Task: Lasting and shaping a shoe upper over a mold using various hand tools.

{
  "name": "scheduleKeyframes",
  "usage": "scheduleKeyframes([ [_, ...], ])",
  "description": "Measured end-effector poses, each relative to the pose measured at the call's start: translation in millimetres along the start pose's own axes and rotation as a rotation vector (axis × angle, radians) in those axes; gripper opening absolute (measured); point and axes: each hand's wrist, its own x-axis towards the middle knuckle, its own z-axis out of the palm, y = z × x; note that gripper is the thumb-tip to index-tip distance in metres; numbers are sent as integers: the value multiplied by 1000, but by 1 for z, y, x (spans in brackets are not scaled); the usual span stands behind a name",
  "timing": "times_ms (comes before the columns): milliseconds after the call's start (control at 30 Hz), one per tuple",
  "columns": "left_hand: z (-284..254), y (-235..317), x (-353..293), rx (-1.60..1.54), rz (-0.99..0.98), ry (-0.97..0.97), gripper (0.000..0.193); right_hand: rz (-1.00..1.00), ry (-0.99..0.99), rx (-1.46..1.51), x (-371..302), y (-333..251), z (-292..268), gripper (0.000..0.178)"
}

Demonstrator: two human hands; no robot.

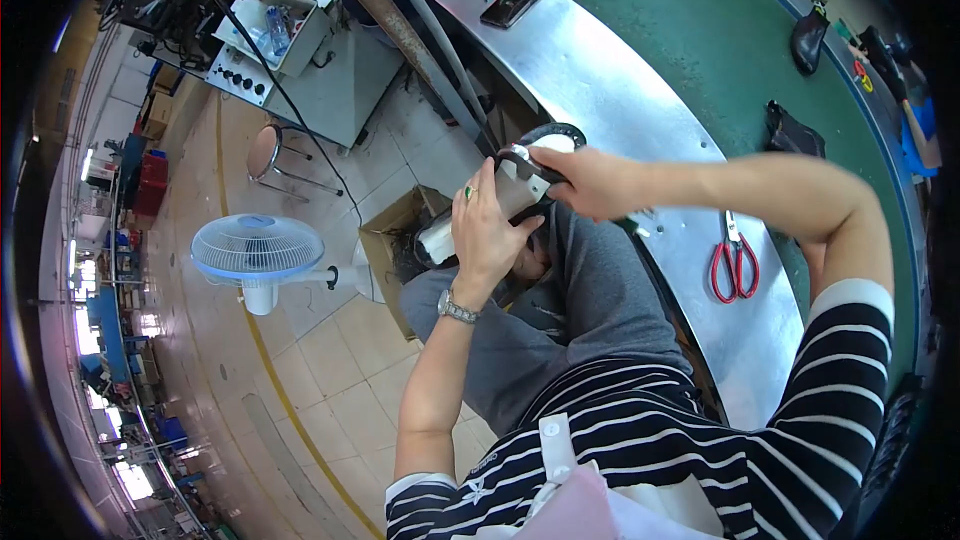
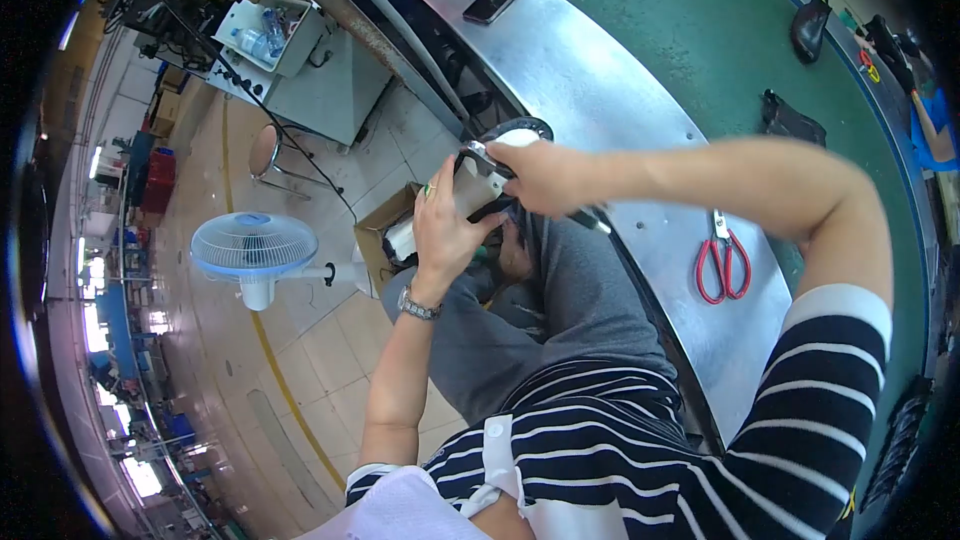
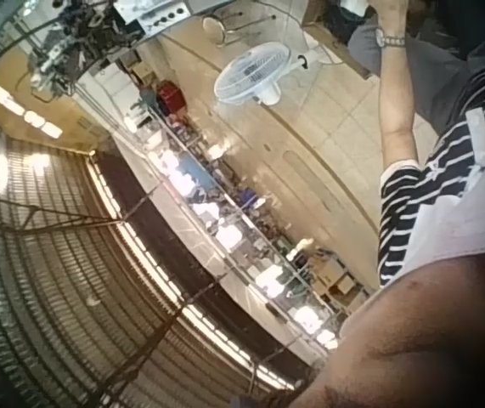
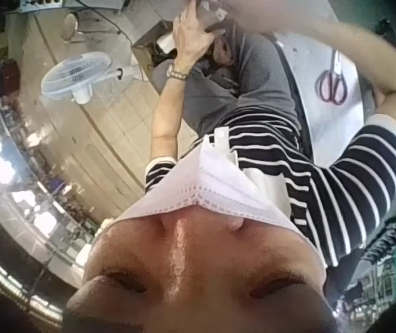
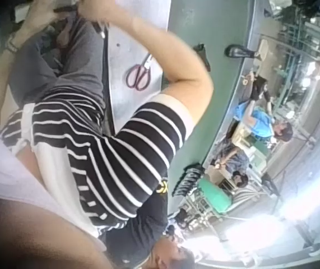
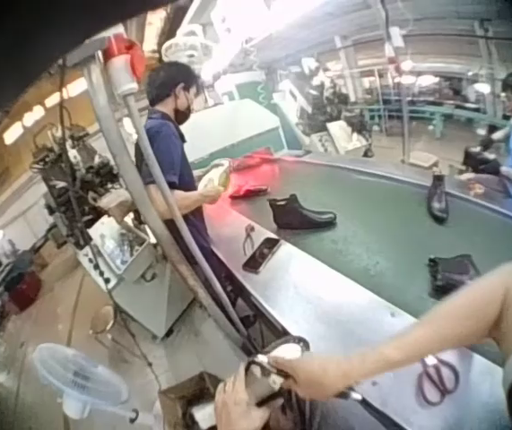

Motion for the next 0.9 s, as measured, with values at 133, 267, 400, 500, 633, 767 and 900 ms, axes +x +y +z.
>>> scheduleKeyframes([
  [133, 1, 4, -8, 6, 30, 38, 89, -199, 224, -128, -11, 27, 30, 54],
  [267, 5, -1, -14, 18, 107, 114, 84, -268, 285, -207, -11, 33, 32, 55],
  [400, 10, -7, -15, 98, 183, 152, 81, -231, 112, -686, -11, 9, -9, 55],
  [500, 13, -11, -18, 177, 228, 217, 78, -302, 84, -562, -9, -10, -37, 57],
  [633, 17, -6, -17, 229, 258, 202, 74, -135, 342, -256, 8, 3, -4, 56],
  [767, 14, -12, -20, 281, 274, 218, 73, -64, 178, -387, -2, -19, -16, 55],
  [900, 19, -8, -18, 273, 270, 235, 72, -196, 524, -250, 11, 16, 5, 56],
])
